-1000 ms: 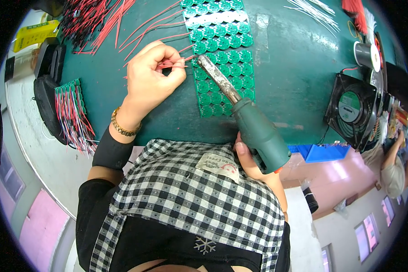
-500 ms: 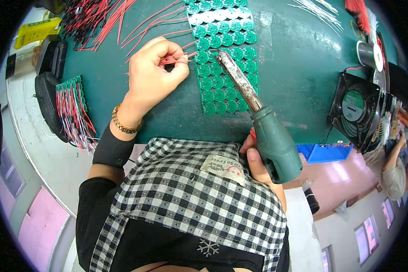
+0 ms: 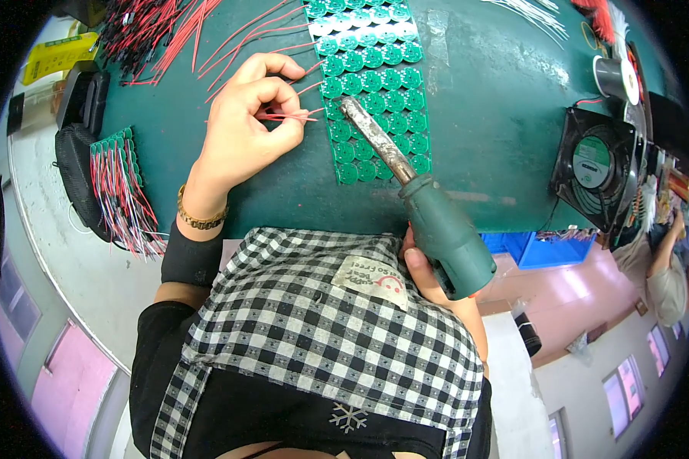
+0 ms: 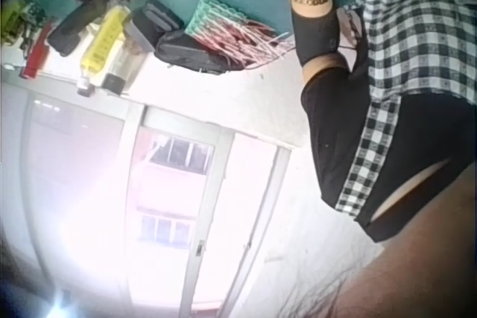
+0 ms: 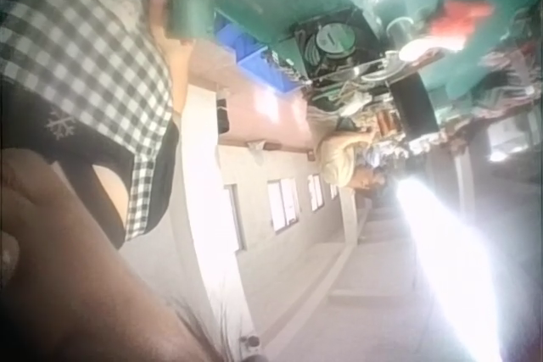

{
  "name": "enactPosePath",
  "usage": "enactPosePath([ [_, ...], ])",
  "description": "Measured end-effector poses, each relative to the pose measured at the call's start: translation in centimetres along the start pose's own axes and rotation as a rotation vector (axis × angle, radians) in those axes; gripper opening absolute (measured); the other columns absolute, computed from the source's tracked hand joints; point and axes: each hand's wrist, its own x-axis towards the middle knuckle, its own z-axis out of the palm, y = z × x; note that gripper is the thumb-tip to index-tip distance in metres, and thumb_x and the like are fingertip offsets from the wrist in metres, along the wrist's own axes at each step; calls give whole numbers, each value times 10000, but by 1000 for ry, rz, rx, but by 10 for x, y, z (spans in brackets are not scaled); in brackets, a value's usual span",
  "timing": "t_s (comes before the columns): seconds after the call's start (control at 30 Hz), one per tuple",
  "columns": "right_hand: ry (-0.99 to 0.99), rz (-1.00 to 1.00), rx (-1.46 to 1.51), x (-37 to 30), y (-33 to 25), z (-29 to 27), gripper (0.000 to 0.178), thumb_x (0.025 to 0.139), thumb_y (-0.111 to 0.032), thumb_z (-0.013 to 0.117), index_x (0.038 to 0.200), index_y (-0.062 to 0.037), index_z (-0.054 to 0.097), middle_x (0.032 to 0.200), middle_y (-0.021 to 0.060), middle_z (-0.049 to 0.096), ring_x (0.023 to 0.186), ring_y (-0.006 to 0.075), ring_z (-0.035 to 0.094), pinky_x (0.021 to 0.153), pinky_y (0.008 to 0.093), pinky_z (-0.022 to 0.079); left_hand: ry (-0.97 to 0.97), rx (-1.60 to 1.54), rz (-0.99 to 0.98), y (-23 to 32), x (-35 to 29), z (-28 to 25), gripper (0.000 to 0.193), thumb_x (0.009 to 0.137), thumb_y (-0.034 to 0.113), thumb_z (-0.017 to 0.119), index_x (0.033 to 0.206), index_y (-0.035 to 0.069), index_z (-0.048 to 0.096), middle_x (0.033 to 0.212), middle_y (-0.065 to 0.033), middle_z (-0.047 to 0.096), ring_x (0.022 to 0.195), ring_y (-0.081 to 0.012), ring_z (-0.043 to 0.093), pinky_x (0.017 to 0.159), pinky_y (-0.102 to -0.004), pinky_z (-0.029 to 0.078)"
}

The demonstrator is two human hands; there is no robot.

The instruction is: The person solders individual red and black wires onto circular LED circuit board modules organized in a grid. This is done using a soldering iron from a soldering iron station.

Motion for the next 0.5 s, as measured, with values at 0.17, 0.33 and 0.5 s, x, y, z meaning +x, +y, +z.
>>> enactPosePath([
  [0.17, -63, -39, -44, 2, -1, -1, 447, 799, -204, 678, 1159, -17, 490, 880, 80, 546, 767, 154, 518, 688, 296, 447, 27, 62, 8, 1, -1, 1, 121, 622, 72, 677, 633, 29, 564, 956, -48, 593, 680, -145, 601, 598, -274, 486],
  [0.33, -8, -148, -221, 5, -4, 3, 195, 796, -108, 652, 953, -12, 590, 814, 59, 585, 727, 185, 550, 661, 322, 443, 63, 112, 39, 3, -4, -1, 126, 619, 85, 676, 628, 34, 562, 960, -38, 595, 675, -153, 600, 597, -280, 487],
  [0.5, -63, -196, -295, 9, -7, 2, 175, 798, -91, 640, 951, -16, 606, 849, 71, 608, 759, 198, 575, 682, 330, 454, 82, 147, 49, 2, -7, -3, 129, 610, 92, 679, 628, 36, 563, 962, -34, 595, 681, -158, 597, 607, -291, 484],
])
